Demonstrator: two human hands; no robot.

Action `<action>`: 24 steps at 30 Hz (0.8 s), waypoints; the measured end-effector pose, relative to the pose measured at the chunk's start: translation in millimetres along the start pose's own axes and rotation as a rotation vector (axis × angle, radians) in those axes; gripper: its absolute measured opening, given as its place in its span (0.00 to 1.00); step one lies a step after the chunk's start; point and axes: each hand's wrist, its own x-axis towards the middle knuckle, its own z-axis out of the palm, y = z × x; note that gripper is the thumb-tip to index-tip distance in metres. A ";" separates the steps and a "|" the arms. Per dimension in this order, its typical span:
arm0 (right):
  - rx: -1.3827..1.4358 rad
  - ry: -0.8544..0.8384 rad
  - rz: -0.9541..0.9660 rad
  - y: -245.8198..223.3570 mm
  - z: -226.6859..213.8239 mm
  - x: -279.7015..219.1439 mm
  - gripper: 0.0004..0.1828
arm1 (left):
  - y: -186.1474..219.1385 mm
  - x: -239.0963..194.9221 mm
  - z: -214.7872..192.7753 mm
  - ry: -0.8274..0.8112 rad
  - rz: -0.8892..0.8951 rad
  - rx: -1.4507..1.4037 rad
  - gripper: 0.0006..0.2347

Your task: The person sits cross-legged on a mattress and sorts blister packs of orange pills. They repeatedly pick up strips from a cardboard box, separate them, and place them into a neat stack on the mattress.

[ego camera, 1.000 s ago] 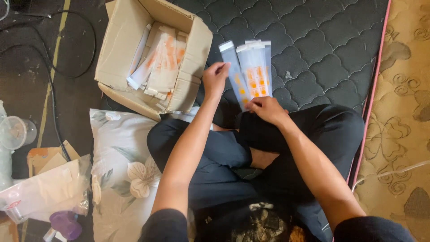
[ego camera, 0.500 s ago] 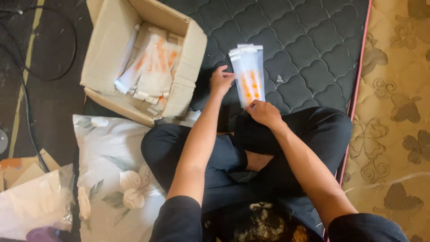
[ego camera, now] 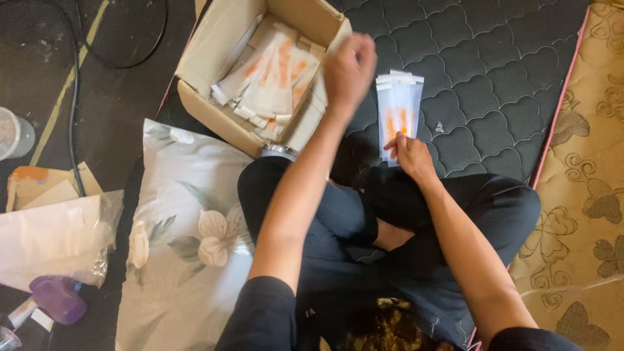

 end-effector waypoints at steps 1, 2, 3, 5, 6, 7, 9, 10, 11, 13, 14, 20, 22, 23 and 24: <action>-0.003 -0.003 -0.003 -9.4 2.8 3.5 0.38 | -9.2 16.0 -14.1 0.004 -0.002 0.003 0.03; 0.041 -0.006 -0.052 -19.1 5.5 7.5 0.33 | -18.6 32.4 -28.3 0.010 -0.148 0.054 0.03; 0.089 -0.009 -0.101 -30.4 9.2 12.4 0.28 | -28.7 50.4 -43.4 0.014 -0.291 0.108 0.06; 0.076 0.017 -0.242 -74.1 15.7 20.2 0.24 | -76.7 65.4 -73.0 -0.052 -0.344 0.204 0.07; 0.062 0.048 -0.379 -95.9 18.6 24.4 0.20 | -100.9 73.4 -87.1 -0.121 -0.397 0.295 0.10; 0.061 0.045 -0.383 -123.0 20.8 27.7 0.20 | -125.2 61.1 -100.9 -0.117 -0.397 0.298 0.10; -0.068 0.146 -0.581 -178.8 28.2 34.5 0.12 | -176.5 35.6 -130.7 -0.318 -0.416 0.613 0.08; -0.069 0.141 -0.584 -199.3 36.9 42.7 0.12 | -178.3 26.5 -139.5 -0.315 -0.420 0.616 0.08; -0.098 0.179 -0.679 -219.7 45.1 50.9 0.10 | -179.8 17.6 -147.5 -0.507 -0.620 0.697 0.14; -0.129 0.207 -0.775 -252.1 65.5 72.1 0.07 | -196.6 1.6 -147.1 -0.701 -0.830 0.769 0.20; -0.233 0.199 -0.801 -263.9 77.4 84.8 0.08 | -211.6 -5.5 -138.8 -0.818 -0.784 0.763 0.18; -0.860 -0.142 -0.526 -281.7 131.7 151.2 0.11 | -191.2 -17.9 -126.8 -1.022 -0.654 0.740 0.22; -0.966 -0.270 -0.405 -277.5 132.8 160.0 0.08 | -190.2 -18.3 -120.1 -1.121 -0.647 0.827 0.26; -0.991 -0.296 -0.327 -270.1 137.8 167.3 0.10 | -198.7 -24.9 -115.5 -1.056 -0.636 0.835 0.22; -1.016 -0.321 -0.248 -262.1 142.4 174.8 0.15 | -206.9 -31.6 -110.5 -0.990 -0.626 0.843 0.18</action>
